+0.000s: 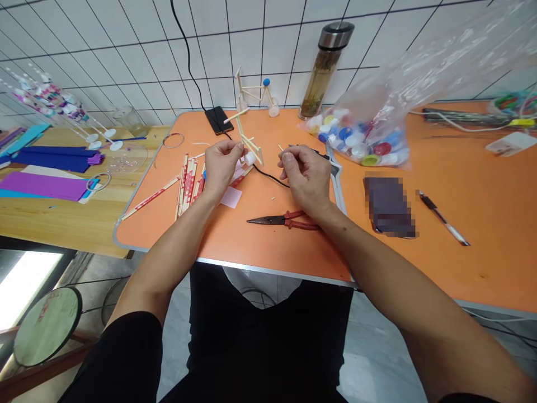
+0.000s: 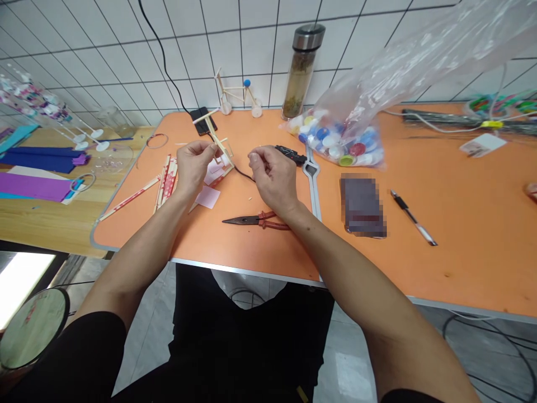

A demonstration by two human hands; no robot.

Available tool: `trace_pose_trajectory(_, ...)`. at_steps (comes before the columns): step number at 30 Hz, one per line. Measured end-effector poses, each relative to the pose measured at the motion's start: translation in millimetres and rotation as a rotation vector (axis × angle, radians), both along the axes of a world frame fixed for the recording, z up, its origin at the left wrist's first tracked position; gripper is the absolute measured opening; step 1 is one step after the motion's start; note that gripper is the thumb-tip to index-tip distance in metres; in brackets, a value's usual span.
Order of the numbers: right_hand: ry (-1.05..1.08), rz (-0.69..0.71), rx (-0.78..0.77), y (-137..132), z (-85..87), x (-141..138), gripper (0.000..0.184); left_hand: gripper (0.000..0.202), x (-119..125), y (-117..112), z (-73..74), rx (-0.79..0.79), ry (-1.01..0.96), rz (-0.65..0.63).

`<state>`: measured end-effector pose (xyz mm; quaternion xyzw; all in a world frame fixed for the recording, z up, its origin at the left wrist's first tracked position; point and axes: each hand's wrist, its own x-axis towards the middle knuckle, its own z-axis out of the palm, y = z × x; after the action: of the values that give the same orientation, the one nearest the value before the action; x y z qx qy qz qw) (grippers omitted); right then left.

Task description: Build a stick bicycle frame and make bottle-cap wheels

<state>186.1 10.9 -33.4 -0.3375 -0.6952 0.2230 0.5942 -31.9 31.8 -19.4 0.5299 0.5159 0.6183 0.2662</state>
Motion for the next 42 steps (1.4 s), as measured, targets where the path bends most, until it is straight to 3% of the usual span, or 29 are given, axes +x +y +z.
trace_pose_trajectory(20, -0.181, -0.053, -0.101, 9, -11.4, 7, 0.015, 0.022, -10, 11, -9.8, 0.013, -0.064, 0.044)
trace_pose_trajectory(42, -0.425, -0.039, -0.081, -3, -5.0, 10, 0.02, 0.019, -17, 9, -10.7, 0.02, -0.067, 0.082)
